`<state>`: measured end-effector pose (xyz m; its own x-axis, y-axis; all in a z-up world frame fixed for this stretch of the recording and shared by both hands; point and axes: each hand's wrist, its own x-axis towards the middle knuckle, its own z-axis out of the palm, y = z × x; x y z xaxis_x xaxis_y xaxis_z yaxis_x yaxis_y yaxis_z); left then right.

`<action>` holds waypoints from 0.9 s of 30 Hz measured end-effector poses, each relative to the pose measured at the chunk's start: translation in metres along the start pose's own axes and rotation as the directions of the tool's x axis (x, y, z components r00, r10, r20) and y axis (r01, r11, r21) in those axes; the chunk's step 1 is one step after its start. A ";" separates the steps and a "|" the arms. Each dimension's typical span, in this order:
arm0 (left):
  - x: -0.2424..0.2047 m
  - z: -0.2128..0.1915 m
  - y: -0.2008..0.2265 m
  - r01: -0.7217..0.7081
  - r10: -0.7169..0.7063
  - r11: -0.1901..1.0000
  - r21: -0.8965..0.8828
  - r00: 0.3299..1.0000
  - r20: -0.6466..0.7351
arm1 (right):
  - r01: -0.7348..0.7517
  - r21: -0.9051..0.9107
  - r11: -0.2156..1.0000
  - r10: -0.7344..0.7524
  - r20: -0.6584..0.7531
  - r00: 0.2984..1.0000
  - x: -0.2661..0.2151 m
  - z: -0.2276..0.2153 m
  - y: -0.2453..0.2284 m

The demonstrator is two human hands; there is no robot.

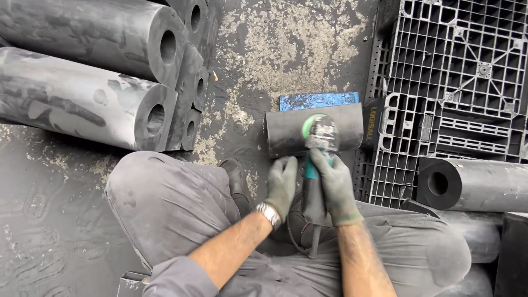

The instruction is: The person sits on the workshop floor and uses an angle grinder to grind and smooth the surfaces of black plastic pipe fittings, repositioning each fitting by hand between grinding passes and setting finished pieces aside.

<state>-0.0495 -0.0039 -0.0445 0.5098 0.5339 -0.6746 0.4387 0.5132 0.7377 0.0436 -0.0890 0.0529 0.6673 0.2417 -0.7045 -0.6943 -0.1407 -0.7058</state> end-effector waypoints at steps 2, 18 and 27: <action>-0.026 -0.004 0.022 0.057 -0.056 0.998 -0.026 0.998 0.043 | -0.014 -0.095 0.995 0.013 -0.013 1.000 0.012 0.017 0.006; -0.011 -0.033 0.047 0.211 -0.187 0.964 0.164 0.971 -0.146 | -0.063 -0.280 0.958 0.118 0.186 0.975 0.054 0.087 0.016; -0.006 0.001 0.036 0.188 -0.185 0.970 0.156 0.982 -0.031 | -0.144 0.030 0.989 0.137 0.174 0.975 0.059 0.048 0.013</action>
